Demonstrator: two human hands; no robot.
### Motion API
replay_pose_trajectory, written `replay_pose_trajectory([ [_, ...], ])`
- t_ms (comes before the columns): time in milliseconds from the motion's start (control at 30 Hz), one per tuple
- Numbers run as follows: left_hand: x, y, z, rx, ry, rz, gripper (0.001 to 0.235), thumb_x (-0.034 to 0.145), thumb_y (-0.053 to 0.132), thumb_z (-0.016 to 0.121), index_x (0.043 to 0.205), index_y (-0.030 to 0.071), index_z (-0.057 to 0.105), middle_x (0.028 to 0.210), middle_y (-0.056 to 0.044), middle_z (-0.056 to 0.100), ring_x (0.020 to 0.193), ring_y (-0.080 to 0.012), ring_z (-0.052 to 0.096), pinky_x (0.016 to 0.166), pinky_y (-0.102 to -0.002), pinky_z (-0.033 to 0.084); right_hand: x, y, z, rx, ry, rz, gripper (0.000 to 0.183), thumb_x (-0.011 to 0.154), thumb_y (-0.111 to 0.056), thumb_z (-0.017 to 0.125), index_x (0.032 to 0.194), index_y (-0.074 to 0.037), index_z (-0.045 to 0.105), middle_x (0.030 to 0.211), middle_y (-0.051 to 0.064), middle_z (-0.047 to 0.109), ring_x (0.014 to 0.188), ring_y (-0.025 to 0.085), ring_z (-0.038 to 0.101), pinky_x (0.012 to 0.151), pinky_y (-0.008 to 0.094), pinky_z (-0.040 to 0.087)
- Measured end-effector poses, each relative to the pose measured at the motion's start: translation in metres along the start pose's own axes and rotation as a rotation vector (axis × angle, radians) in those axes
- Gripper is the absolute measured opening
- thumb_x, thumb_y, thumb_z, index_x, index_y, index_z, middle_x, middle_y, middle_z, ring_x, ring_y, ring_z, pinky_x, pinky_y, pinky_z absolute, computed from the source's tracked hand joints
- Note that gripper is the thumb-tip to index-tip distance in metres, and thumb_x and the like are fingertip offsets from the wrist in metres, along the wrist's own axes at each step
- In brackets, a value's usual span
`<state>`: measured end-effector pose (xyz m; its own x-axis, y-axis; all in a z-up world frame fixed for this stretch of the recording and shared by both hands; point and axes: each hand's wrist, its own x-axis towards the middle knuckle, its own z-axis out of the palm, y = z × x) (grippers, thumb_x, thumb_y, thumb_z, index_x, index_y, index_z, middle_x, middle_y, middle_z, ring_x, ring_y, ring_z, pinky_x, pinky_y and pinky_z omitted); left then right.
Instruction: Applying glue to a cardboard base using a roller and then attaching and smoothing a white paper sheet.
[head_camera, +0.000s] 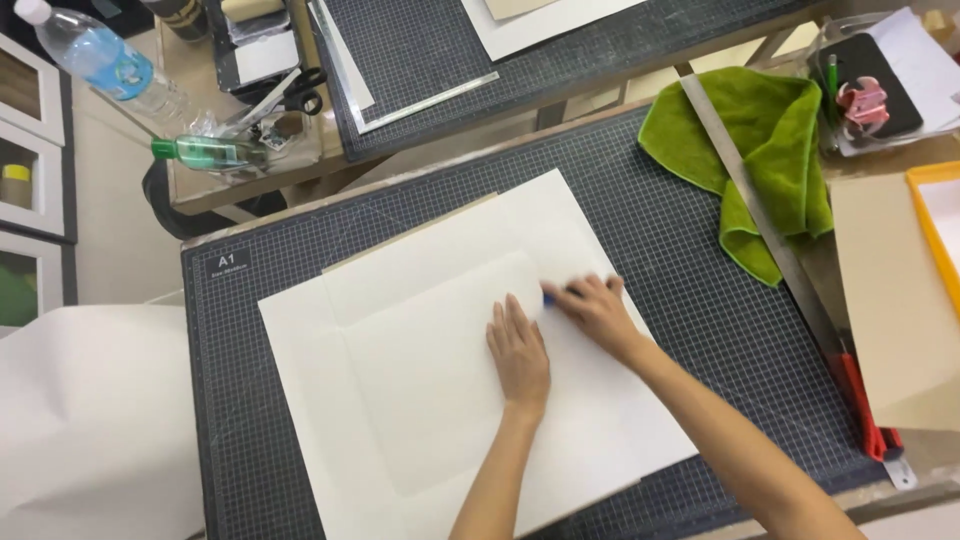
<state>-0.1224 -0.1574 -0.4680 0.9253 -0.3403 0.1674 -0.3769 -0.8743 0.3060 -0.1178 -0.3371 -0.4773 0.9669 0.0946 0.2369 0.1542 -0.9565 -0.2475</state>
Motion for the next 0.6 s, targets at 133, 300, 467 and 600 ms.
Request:
replay_pose_trajectory([
  [133, 0.001, 0.002, 0.003, 0.047, -0.057, -0.033, 0.055, 0.108, 0.02, 0.03, 0.156, -0.003, 0.015, 0.152, -0.024, 0.04, 0.146, -0.0378, 0.028, 0.115, -0.059, 0.022, 0.092, 0.021, 0.021, -0.006, 0.088, 0.077, 0.041, 0.1, -0.032, 0.058, 0.139, -0.044, 0.058, 0.099, -0.006, 0.064, 0.092, 0.015, 0.055, 0.089, 0.041, 0.031],
  [300, 0.003, 0.004, -0.01, 0.02, -0.109, -0.046, 0.054, 0.108, 0.019, 0.029, 0.156, -0.003, 0.015, 0.152, -0.024, 0.041, 0.146, -0.0377, 0.029, 0.114, -0.064, 0.018, -0.028, 0.012, -0.001, 0.017, -0.011, 0.019, 0.035, 0.098, -0.03, 0.058, 0.131, -0.04, 0.064, 0.096, 0.001, 0.066, 0.089, 0.022, 0.057, 0.089, 0.046, 0.031],
  [467, 0.002, 0.005, -0.002, 0.063, -0.14, -0.056, 0.056, 0.108, 0.023, 0.028, 0.156, 0.0, 0.011, 0.155, -0.022, 0.036, 0.148, -0.0373, 0.025, 0.113, -0.066, 0.017, -0.116, 0.018, -0.006, 0.06, -0.125, -0.205, 0.031, 0.098, -0.032, 0.051, 0.122, -0.045, 0.064, 0.103, -0.005, 0.068, 0.091, 0.016, 0.057, 0.089, 0.044, 0.028],
  [600, 0.0, 0.003, 0.002, 0.084, -0.166, -0.054, 0.056, 0.108, 0.023, 0.027, 0.156, 0.001, 0.009, 0.154, -0.022, 0.036, 0.148, -0.0364, 0.024, 0.112, -0.068, 0.015, 0.056, 0.03, 0.025, -0.049, 0.012, -0.136, 0.041, 0.099, -0.025, 0.057, 0.136, -0.043, 0.058, 0.098, 0.002, 0.064, 0.086, 0.022, 0.056, 0.09, 0.051, 0.039],
])
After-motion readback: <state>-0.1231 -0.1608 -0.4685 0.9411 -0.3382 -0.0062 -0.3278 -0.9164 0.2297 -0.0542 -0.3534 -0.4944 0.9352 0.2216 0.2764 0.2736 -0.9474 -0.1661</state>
